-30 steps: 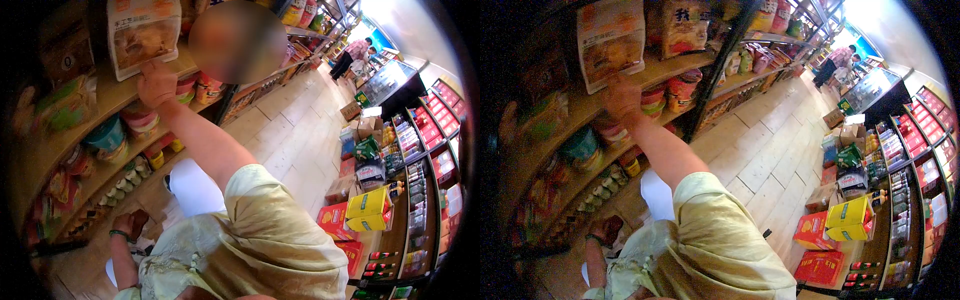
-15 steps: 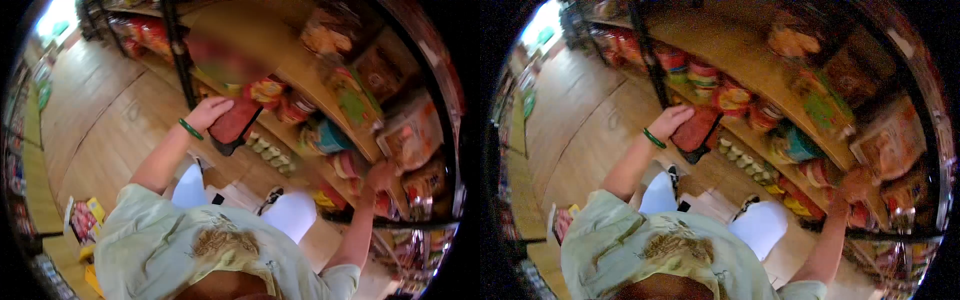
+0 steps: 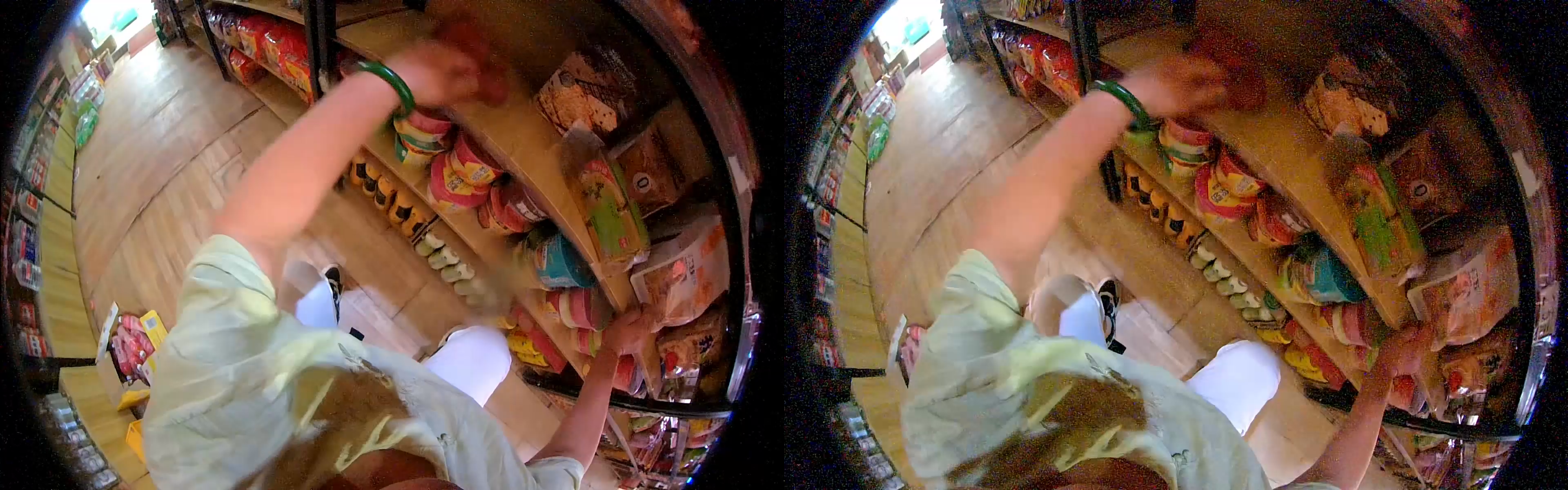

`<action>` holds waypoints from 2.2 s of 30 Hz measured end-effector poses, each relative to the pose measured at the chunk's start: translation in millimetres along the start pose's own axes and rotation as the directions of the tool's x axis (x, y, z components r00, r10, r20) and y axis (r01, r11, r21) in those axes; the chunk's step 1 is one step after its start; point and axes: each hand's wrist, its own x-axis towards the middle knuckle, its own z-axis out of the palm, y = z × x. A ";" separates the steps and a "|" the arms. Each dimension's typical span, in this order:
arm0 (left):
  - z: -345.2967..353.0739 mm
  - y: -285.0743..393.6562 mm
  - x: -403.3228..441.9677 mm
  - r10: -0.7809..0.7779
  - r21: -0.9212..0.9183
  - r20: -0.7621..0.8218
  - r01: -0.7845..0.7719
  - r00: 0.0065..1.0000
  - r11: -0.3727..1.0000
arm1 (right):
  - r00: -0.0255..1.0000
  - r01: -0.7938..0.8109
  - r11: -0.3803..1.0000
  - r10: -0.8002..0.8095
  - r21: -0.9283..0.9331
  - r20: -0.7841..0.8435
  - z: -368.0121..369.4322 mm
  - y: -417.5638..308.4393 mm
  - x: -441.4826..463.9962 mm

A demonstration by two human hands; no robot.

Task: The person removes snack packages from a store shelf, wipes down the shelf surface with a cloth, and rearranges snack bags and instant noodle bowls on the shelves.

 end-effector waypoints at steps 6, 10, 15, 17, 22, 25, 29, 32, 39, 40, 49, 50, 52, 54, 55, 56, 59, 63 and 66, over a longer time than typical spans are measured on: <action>39.5 -48.1 -0.7 0.116 0.055 0.144 -0.125 0.983 0.991 | 0.999 0.042 0.999 -0.041 0.012 -0.027 8.8 16.1 -5.6; 28.4 -106.0 2.3 -0.093 0.305 0.133 0.049 0.987 0.951 | 0.983 0.156 0.987 -0.151 0.033 -0.108 13.9 23.6 -0.1; 6.0 -129.8 34.1 -0.310 0.386 -0.007 0.289 0.951 0.876 | 0.963 0.246 0.952 -0.220 0.182 -0.153 32.2 54.6 -8.3; 8.1 -125.7 53.2 -0.526 0.293 -0.016 0.507 0.850 0.811 | 0.971 0.207 0.953 -0.172 0.221 -0.168 36.6 56.1 -13.5; 70.3 -219.4 121.1 -0.233 0.501 0.137 0.136 0.963 0.855 | 0.997 0.065 0.929 -0.045 0.364 -0.063 35.1 61.7 -23.5; 82.2 -214.5 148.0 -0.295 0.591 0.242 0.100 0.924 0.800 | 0.993 0.028 0.907 0.021 0.421 -0.112 35.9 61.9 -25.3; 91.6 -202.5 171.1 -0.248 0.706 0.403 -0.127 0.881 0.696 | 0.989 0.139 0.906 -0.103 0.401 -0.111 27.6 52.7 -26.0; 87.5 -182.4 168.8 -0.052 0.657 0.543 -0.385 0.838 0.649 | 0.969 0.172 0.929 -0.100 0.328 -0.224 24.1 27.3 -17.4; 53.6 2.7 103.5 -0.027 -0.077 0.305 0.053 0.952 0.996 | 0.942 0.286 0.944 -0.246 0.164 -0.229 17.0 18.6 -6.3; 49.7 12.2 91.5 -0.028 -0.080 0.299 0.054 0.954 0.995 | 0.940 0.291 0.943 -0.250 0.161 -0.234 20.5 24.0 -10.0; 12.2 -67.0 -4.1 0.036 -0.276 0.176 0.015 0.984 0.961 | 0.945 0.287 0.948 -0.256 0.138 -0.205 11.0 5.0 -4.0; 12.3 -84.4 -9.2 -0.119 -0.165 0.114 0.137 0.986 0.977 | 0.945 0.286 0.943 -0.248 0.171 -0.214 9.1 1.9 -3.2; 5.7 -132.7 -8.9 -0.292 0.135 0.176 0.271 0.940 0.953 | 0.947 0.278 0.940 -0.234 0.196 -0.220 10.9 6.7 -1.7; 7.8 -155.3 8.6 -0.332 0.323 0.314 0.229 0.889 0.918 | 0.942 0.284 0.955 -0.259 0.091 -0.214 18.9 20.6 -5.6; 14.7 -155.0 15.3 -0.344 0.535 0.294 0.145 0.892 0.833 | 0.946 0.274 0.958 -0.253 0.085 -0.202 16.0 18.4 -7.2; 20.9 -153.4 18.2 -0.347 0.716 0.265 0.057 0.900 0.695 | 0.951 0.250 0.967 -0.235 0.054 -0.201 11.8 12.2 -7.3; 32.8 -134.5 2.8 0.137 0.475 -0.002 -0.120 0.991 0.872 | 0.963 0.198 0.980 -0.195 -0.004 -0.189 13.2 16.7 -5.6; 25.6 -28.8 3.0 -0.156 0.106 -0.014 0.157 0.988 0.982 | 0.945 0.273 0.962 -0.263 0.028 -0.194 7.3 11.0 -3.0; 27.1 18.3 -12.3 -0.264 -0.041 0.043 0.266 0.964 0.963 | 0.995 0.104 0.994 -0.104 0.031 -0.003 -2.1 0.0 -1.5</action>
